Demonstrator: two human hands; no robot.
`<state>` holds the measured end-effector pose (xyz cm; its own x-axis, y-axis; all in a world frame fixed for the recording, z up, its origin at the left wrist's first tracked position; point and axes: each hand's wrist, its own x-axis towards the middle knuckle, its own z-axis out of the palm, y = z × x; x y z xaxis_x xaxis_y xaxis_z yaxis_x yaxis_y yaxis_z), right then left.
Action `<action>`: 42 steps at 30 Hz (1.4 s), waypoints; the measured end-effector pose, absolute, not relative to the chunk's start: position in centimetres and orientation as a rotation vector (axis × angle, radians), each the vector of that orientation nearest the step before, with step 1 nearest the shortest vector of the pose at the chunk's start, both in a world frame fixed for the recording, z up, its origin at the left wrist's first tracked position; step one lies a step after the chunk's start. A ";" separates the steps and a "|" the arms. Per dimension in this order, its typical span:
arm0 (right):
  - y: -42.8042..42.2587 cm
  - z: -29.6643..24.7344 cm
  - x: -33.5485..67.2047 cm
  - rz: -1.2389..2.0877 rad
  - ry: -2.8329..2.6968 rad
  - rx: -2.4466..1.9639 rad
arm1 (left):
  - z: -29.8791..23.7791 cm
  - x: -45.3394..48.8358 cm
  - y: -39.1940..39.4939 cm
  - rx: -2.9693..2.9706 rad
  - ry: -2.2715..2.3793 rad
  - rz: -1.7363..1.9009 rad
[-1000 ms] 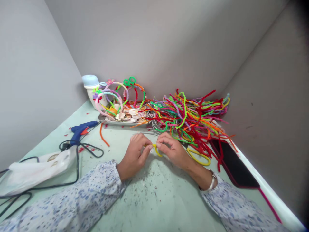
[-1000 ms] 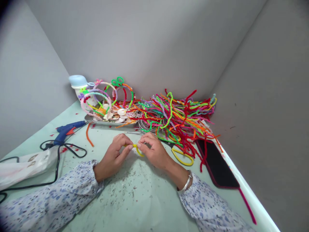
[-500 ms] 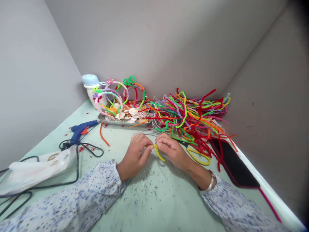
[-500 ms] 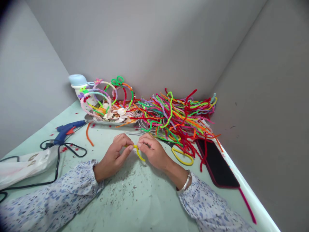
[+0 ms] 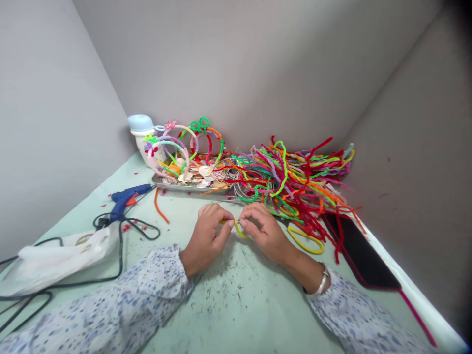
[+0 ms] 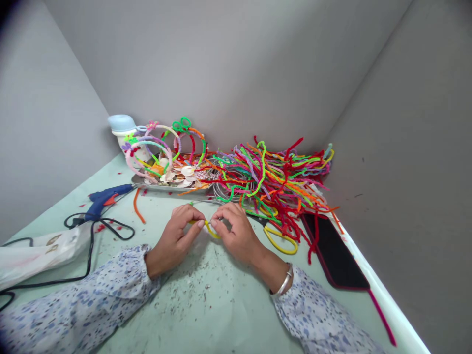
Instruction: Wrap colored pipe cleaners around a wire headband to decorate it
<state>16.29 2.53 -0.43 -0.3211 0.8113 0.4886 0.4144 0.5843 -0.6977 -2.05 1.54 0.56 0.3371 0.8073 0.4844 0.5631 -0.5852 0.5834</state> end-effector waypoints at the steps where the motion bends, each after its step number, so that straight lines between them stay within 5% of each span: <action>1: 2.6 -0.5 16.3 0.567 -1.947 -0.981 | 0.5 -2.0 1.6 2.291 1.228 1.106; 42: 2.7 -0.7 16.2 0.635 -1.919 -0.966 | 0.8 -2.0 1.5 2.285 1.134 0.987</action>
